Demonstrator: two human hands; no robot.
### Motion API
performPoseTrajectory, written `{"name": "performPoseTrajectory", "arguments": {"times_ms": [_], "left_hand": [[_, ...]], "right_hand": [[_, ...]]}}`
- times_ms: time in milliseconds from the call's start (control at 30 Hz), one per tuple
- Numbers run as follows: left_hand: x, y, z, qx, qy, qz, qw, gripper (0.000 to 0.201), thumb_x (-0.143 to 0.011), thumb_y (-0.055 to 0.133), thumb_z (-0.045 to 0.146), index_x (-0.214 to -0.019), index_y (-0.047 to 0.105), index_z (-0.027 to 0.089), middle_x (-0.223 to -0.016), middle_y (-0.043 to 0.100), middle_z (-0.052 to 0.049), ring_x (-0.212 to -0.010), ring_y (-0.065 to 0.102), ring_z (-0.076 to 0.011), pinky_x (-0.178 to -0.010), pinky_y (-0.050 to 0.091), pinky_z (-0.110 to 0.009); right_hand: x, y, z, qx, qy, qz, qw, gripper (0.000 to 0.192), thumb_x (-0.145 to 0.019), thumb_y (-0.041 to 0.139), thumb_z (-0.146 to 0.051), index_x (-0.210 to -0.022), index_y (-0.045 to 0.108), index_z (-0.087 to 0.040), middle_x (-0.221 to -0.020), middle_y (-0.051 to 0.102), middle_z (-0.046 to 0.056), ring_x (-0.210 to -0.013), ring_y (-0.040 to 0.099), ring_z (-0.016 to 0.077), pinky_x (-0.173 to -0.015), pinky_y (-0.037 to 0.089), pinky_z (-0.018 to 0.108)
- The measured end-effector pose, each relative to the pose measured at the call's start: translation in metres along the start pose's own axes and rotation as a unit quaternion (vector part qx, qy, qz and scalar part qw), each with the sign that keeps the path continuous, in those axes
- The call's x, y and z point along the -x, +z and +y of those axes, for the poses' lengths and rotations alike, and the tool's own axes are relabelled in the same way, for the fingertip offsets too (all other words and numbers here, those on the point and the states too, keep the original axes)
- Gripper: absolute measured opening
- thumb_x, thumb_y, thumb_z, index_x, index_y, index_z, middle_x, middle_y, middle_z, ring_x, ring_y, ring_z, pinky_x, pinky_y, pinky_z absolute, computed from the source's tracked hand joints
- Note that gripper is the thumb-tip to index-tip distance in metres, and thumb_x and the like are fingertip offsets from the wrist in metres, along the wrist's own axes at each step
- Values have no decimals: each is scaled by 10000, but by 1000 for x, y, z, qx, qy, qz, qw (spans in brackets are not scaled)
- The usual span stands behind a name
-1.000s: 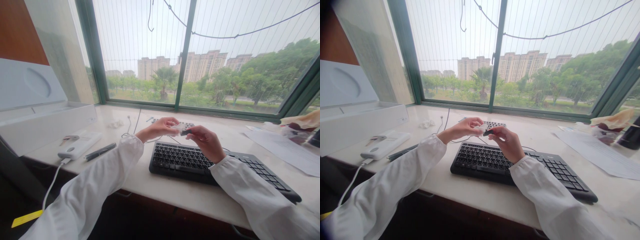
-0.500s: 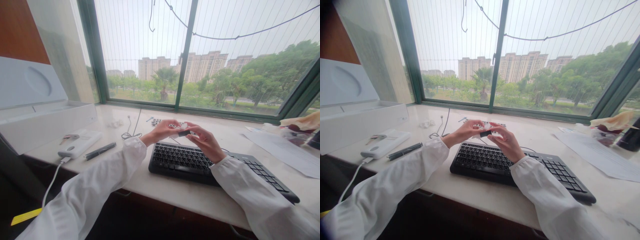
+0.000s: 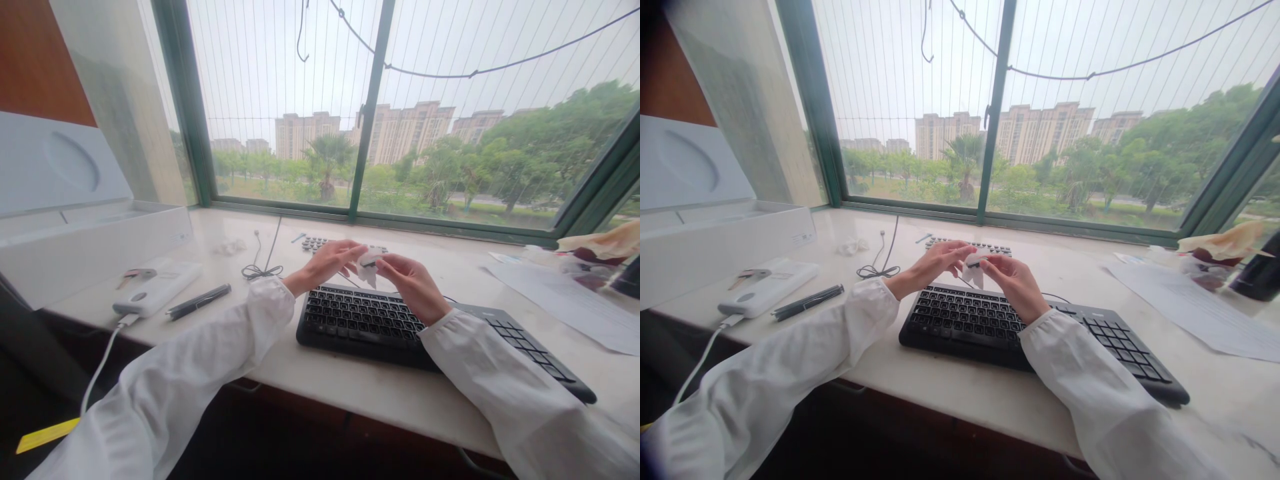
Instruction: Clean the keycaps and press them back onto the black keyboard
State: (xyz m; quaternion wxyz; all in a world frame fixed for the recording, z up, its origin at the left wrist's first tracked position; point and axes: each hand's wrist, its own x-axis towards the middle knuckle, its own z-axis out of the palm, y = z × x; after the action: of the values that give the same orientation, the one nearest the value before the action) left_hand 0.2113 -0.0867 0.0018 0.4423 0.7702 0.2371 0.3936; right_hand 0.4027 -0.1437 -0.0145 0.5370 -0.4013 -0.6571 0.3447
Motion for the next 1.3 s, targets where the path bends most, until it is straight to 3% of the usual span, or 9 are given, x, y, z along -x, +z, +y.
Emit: {"name": "performPoseTrajectory", "arguments": {"times_ms": [133,300,433,567,700,833,1033,1167,1300], "left_hand": [[1,-2,3,-61,57,39,996,402,-828,637,489,-1040,692,152,-996,705,-82,-692,620,-100,-606,479,-222],[1,-1,2,-63,79,-23,995,364,-789,690,457,-970,726,144,-959,715,-87,-648,616,-97,-521,490,-204],[0,0,-1,-48,70,-31,996,378,-767,714,443,-993,722,139,-993,711,-117,-791,675,-160,-521,540,-207],[1,-2,-2,-71,86,-16,994,388,-766,722,421,-1035,722,142,-986,723,-119,-797,685,-167,-555,560,-228],[0,-3,-5,-125,115,31,985,313,-790,709,382,-1012,744,164,-934,745,-91,-772,687,-148,-669,568,-261],[-2,-5,-9,-119,126,50,984,290,-774,728,354,-996,749,168,-936,750,-84,-824,694,-165,-741,571,-293],[3,4,-7,-64,136,13,989,280,-784,717,324,-986,731,131,-935,743,-92,-824,697,-161,-765,582,-306],[5,11,-7,-53,141,41,988,276,-775,724,328,-963,727,126,-910,741,-84,-809,693,-153,-757,584,-296],[5,13,-8,-64,137,67,986,284,-760,736,360,-947,736,146,-892,746,-69,-806,696,-157,-746,584,-291]], "right_hand": [[-2,-2,2,9,26,25,999,421,-755,706,-526,-1002,736,-186,-1020,736,86,-996,650,244,-926,484,401],[-1,-1,-4,59,48,9,997,487,-750,678,-571,-971,749,-143,-922,744,102,-837,665,223,-800,511,373],[-1,0,-5,76,36,18,996,495,-732,694,-568,-968,744,-136,-935,744,108,-854,663,233,-818,503,385],[-1,0,-1,61,29,31,997,518,-718,727,-534,-1063,685,-151,-983,733,112,-887,666,241,-820,511,399],[0,1,0,4,25,41,999,575,-711,766,-466,-1180,593,-182,-1003,726,102,-953,666,244,-890,500,420],[-1,1,2,-66,17,10,998,599,-717,777,-417,-1241,583,-204,-1149,693,110,-1109,618,256,-998,451,438],[-4,-6,9,-30,-6,29,999,535,-694,793,-427,-1159,660,-198,-1083,720,98,-1032,648,250,-971,474,450],[-3,-5,8,-10,-11,55,998,474,-679,797,-450,-1070,707,-199,-1048,732,88,-1018,651,250,-970,476,445],[0,-1,3,-31,24,22,999,494,-697,758,-521,-1058,723,-186,-1034,734,86,-960,667,235,-923,508,420]]}}
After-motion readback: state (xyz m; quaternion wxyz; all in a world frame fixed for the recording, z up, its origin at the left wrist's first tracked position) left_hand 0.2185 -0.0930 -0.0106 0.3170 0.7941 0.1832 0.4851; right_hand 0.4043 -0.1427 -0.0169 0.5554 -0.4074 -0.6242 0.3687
